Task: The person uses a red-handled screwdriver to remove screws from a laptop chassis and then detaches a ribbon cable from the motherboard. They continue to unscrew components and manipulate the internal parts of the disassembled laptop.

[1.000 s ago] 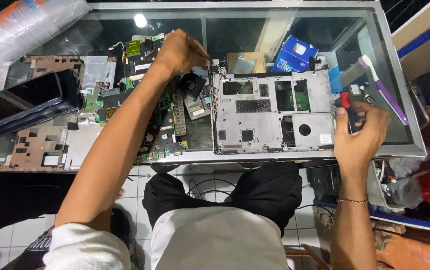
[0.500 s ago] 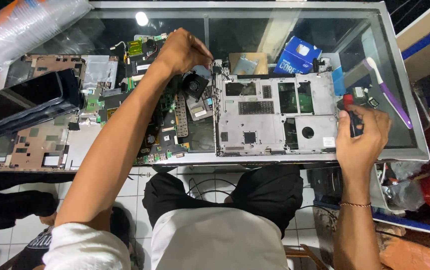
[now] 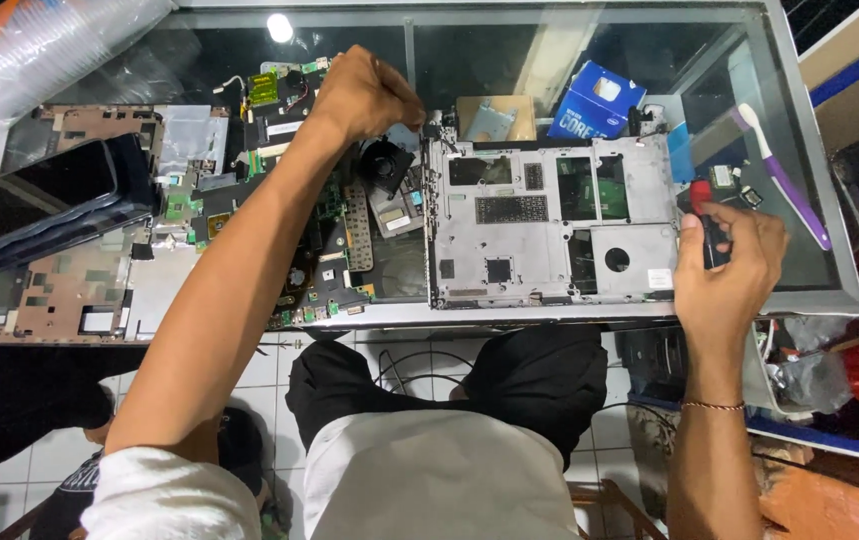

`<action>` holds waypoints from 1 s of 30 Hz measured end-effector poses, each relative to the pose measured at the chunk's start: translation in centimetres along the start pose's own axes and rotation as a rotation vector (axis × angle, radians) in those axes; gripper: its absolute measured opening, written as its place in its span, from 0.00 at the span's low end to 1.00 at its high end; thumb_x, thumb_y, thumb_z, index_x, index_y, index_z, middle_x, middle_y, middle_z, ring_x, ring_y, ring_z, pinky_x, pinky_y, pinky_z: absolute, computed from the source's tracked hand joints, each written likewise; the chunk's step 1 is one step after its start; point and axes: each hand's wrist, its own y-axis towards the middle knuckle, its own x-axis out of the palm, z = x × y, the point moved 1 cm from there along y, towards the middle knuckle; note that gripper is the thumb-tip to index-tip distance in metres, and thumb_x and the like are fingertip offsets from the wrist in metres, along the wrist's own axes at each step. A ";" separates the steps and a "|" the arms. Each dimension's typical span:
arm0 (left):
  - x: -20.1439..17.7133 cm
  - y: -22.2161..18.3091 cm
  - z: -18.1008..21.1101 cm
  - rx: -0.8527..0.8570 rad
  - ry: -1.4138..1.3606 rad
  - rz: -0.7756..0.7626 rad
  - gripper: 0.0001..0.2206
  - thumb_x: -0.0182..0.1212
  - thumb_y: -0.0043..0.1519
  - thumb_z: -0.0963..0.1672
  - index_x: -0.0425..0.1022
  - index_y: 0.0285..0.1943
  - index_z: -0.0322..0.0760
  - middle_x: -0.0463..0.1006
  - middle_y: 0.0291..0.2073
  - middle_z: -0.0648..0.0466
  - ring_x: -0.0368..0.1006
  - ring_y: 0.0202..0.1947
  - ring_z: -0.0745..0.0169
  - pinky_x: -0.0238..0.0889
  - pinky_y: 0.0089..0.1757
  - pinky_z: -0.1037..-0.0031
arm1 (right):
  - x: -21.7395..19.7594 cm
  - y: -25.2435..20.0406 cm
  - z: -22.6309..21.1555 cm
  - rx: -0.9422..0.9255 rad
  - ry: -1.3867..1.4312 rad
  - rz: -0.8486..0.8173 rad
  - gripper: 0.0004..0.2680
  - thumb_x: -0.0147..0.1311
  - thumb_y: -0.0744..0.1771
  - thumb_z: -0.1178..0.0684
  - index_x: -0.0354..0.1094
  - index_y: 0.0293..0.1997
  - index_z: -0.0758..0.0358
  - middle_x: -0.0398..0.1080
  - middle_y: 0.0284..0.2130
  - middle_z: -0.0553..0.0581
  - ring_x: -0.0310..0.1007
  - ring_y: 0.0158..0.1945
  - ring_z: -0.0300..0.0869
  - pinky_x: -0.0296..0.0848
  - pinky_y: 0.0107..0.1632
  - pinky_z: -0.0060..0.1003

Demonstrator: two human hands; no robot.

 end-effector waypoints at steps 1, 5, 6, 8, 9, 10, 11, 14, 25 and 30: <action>0.2 0.3 -0.2 -0.002 0.000 -0.002 0.06 0.76 0.54 0.41 0.86 0.34 0.50 0.87 0.33 0.63 0.84 0.39 0.77 0.78 0.52 0.81 | -0.1 0.0 0.1 0.001 0.000 -0.003 0.06 0.60 0.71 0.64 0.75 0.54 0.75 0.69 0.44 0.66 0.63 0.50 0.55 0.65 0.54 0.49; 0.7 1.0 -1.2 0.094 0.054 0.060 0.04 0.77 0.53 0.42 0.86 0.29 0.50 0.85 0.24 0.64 0.82 0.29 0.81 0.77 0.46 0.82 | 0.0 -0.1 0.2 -0.036 0.003 0.000 0.06 0.60 0.71 0.65 0.74 0.53 0.77 0.70 0.45 0.67 0.63 0.50 0.56 0.64 0.54 0.49; 0.7 1.1 -1.3 0.134 0.074 0.075 0.04 0.77 0.54 0.43 0.86 0.29 0.49 0.85 0.24 0.64 0.81 0.29 0.81 0.78 0.45 0.81 | 0.0 0.0 0.2 -0.036 0.009 0.005 0.06 0.60 0.72 0.65 0.74 0.53 0.77 0.70 0.44 0.67 0.63 0.49 0.55 0.65 0.53 0.48; 0.7 0.6 -1.0 0.144 0.129 0.070 0.04 0.76 0.56 0.45 0.85 0.29 0.51 0.85 0.27 0.65 0.81 0.33 0.78 0.53 0.58 0.67 | -0.1 0.0 0.2 -0.023 0.004 0.003 0.06 0.60 0.71 0.65 0.73 0.53 0.77 0.69 0.45 0.68 0.63 0.48 0.55 0.64 0.53 0.49; 0.7 0.3 -0.9 0.154 0.185 0.063 0.06 0.75 0.59 0.47 0.84 0.29 0.53 0.86 0.29 0.66 0.81 0.37 0.74 0.28 0.72 0.53 | -0.1 0.1 0.1 -0.009 -0.001 -0.001 0.06 0.60 0.71 0.65 0.73 0.53 0.78 0.68 0.45 0.70 0.63 0.47 0.56 0.63 0.53 0.50; 0.5 -0.2 -1.3 0.151 0.186 0.068 0.06 0.75 0.59 0.47 0.84 0.29 0.53 0.86 0.29 0.66 0.81 0.37 0.74 0.28 0.72 0.53 | -0.1 0.0 0.2 -0.012 0.003 -0.001 0.06 0.60 0.71 0.65 0.73 0.53 0.78 0.68 0.45 0.70 0.63 0.47 0.56 0.63 0.53 0.50; 0.3 -0.7 -1.7 0.281 0.208 0.128 0.07 0.74 0.59 0.49 0.83 0.36 0.46 0.86 0.35 0.60 0.81 0.41 0.65 0.28 0.70 0.48 | -0.1 -0.1 0.3 -0.015 0.004 0.001 0.06 0.60 0.71 0.65 0.73 0.53 0.78 0.69 0.45 0.69 0.63 0.48 0.55 0.63 0.52 0.49; -2.1 -4.8 -1.1 0.407 0.244 0.224 0.16 0.73 0.59 0.49 0.80 0.49 0.38 0.84 0.45 0.52 0.78 0.49 0.55 0.32 0.66 0.44 | 0.2 -0.5 1.0 -0.019 0.005 0.014 0.06 0.61 0.72 0.65 0.73 0.54 0.78 0.68 0.44 0.68 0.63 0.49 0.56 0.63 0.51 0.49; -5.6 -23.1 -4.0 0.065 0.139 0.424 0.45 0.52 0.59 0.62 0.53 0.76 0.26 0.61 0.68 0.34 0.57 0.67 0.38 0.54 0.59 0.43 | 0.1 -1.4 1.7 -0.020 0.103 0.120 0.05 0.53 0.77 0.66 0.71 0.56 0.83 0.67 0.47 0.73 0.67 0.48 0.59 0.67 0.47 0.49; 0.7 -25.4 -5.1 0.061 0.211 0.601 0.57 0.63 0.50 0.65 0.39 0.78 0.28 0.44 0.74 0.25 0.43 0.74 0.26 0.41 0.66 0.39 | 0.2 -1.8 2.3 -0.042 0.068 0.144 0.04 0.53 0.79 0.67 0.72 0.57 0.84 0.66 0.49 0.73 0.68 0.49 0.60 0.68 0.49 0.50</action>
